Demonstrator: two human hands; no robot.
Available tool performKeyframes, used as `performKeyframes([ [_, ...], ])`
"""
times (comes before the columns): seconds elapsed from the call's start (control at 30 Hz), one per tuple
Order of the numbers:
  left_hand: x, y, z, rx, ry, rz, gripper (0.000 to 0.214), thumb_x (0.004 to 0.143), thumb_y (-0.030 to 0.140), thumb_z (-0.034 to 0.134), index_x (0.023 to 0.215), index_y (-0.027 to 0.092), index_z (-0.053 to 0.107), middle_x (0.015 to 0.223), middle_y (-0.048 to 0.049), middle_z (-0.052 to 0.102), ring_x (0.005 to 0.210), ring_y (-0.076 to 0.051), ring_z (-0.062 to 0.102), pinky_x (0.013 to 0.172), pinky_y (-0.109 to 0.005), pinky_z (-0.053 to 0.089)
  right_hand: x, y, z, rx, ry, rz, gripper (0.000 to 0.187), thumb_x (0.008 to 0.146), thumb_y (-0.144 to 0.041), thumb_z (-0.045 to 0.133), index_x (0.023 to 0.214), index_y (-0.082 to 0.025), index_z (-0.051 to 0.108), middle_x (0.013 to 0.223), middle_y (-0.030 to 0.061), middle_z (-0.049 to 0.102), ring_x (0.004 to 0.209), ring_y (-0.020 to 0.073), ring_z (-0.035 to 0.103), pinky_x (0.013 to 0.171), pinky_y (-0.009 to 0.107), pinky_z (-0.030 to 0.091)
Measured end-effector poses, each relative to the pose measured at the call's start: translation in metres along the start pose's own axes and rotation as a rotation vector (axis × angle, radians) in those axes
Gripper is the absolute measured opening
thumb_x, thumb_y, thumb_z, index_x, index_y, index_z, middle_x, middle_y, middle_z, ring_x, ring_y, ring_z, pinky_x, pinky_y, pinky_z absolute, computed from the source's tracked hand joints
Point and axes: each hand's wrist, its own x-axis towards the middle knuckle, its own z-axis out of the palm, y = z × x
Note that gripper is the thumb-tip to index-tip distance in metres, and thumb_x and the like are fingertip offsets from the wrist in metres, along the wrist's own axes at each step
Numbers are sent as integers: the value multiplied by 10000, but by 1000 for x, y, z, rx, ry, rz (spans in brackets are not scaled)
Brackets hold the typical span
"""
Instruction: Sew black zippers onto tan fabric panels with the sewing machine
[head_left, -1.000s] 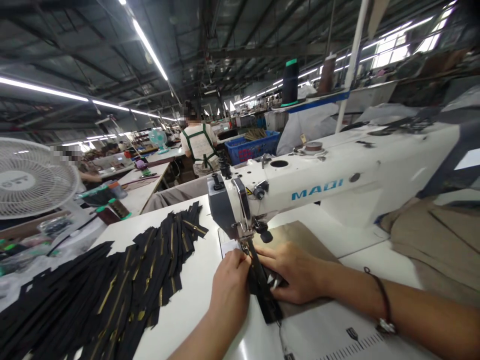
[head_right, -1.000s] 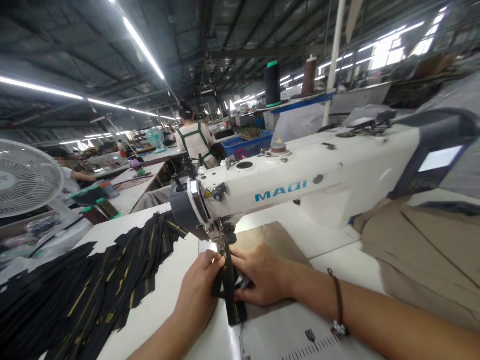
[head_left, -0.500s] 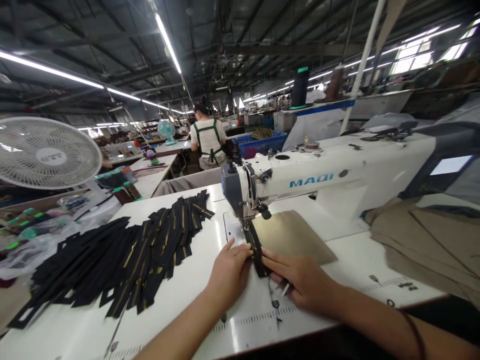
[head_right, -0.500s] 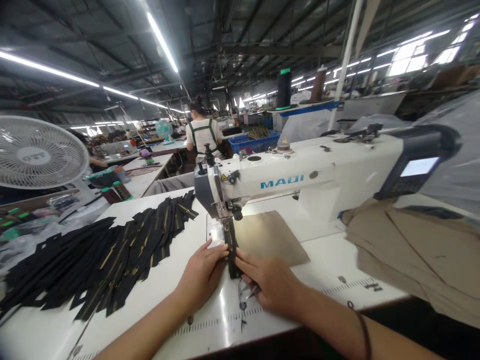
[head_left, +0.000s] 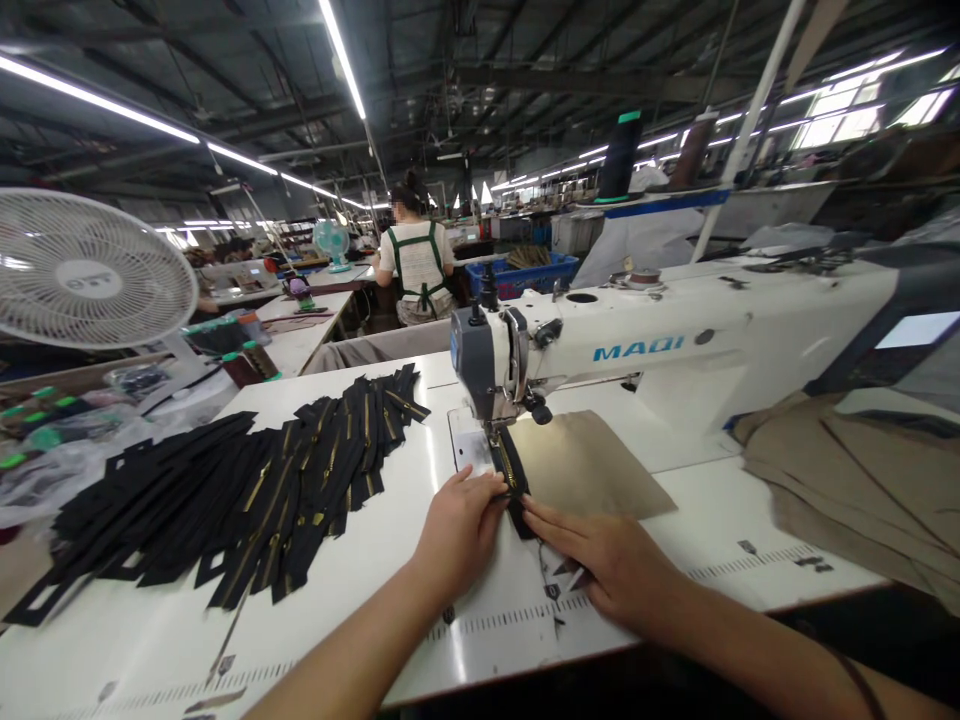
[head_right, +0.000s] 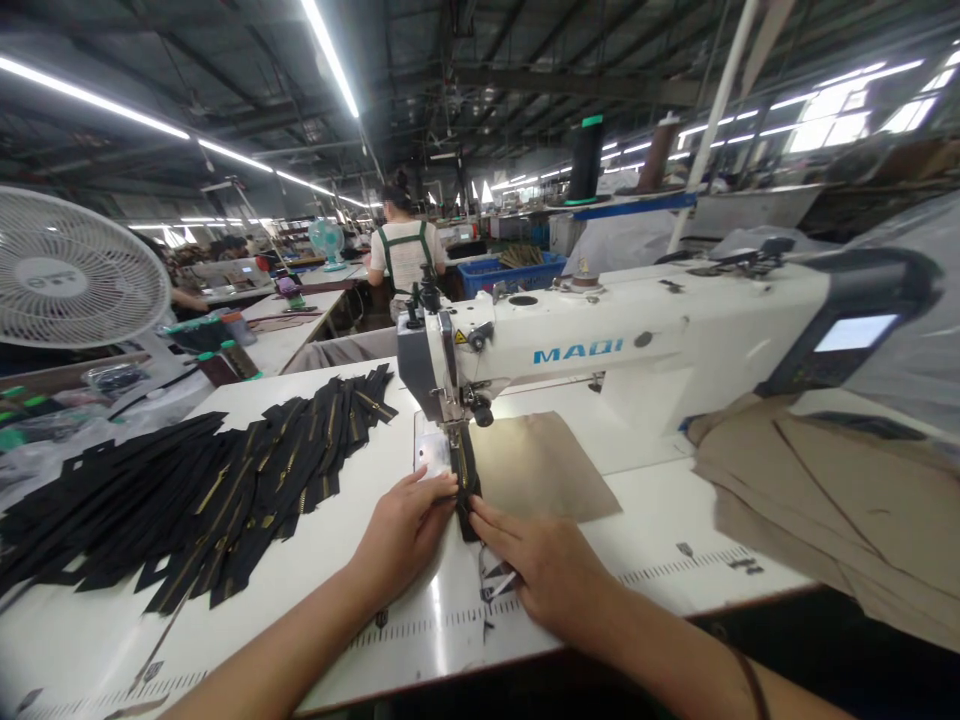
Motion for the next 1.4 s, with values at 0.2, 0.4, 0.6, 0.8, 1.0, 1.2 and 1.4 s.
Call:
performKeyframes([
  [0.2,0,1,-1,-39,50,4,196,877,109,506,1020,186,618,993,-57,726,907,-194,693,1013,-481,440,2,-1,-6,6,-15,-6,763,556,-74,370,1306,-86,508,1392,102,408,1093,247,590,791,391,561],
  [0.4,-1,0,-1,-18,44,32,215,877,107,484,1032,188,607,993,-69,725,906,-202,695,978,-494,466,0,1,-4,33,-34,-7,768,569,-69,380,1328,-101,491,1400,102,401,1126,238,569,831,368,543],
  [0.6,-2,5,-1,71,39,148,233,838,65,463,959,173,630,959,-92,726,869,-200,704,1040,-542,371,0,0,-4,32,-37,-25,757,545,-63,415,1293,-64,529,1350,150,458,991,277,640,764,377,562],
  [0.8,-3,11,3,127,37,193,222,839,64,447,933,151,629,971,-95,717,891,-199,695,1070,-512,349,2,-3,-4,23,6,-46,745,509,-78,419,1237,-57,578,1269,174,544,773,273,680,620,377,571],
  [1.0,-4,11,4,185,10,203,242,838,52,424,969,128,612,1008,-120,701,958,-215,673,1038,-472,413,2,-4,-5,-14,36,-58,733,499,-88,416,1209,-64,596,1228,156,587,739,270,678,596,377,571],
  [1.2,-3,14,4,242,-57,197,217,836,42,441,950,121,608,1023,-130,689,983,-221,658,1029,-452,427,1,-2,-2,-44,9,-63,707,528,-87,415,1212,-78,592,1242,148,580,727,261,676,580,378,571],
  [1.4,3,11,4,260,-116,155,185,848,72,465,950,127,609,1059,-131,678,1000,-218,646,1028,-433,429,5,8,-1,-34,27,-64,781,508,-75,410,1273,-140,553,1273,121,559,747,248,680,596,361,571],
])
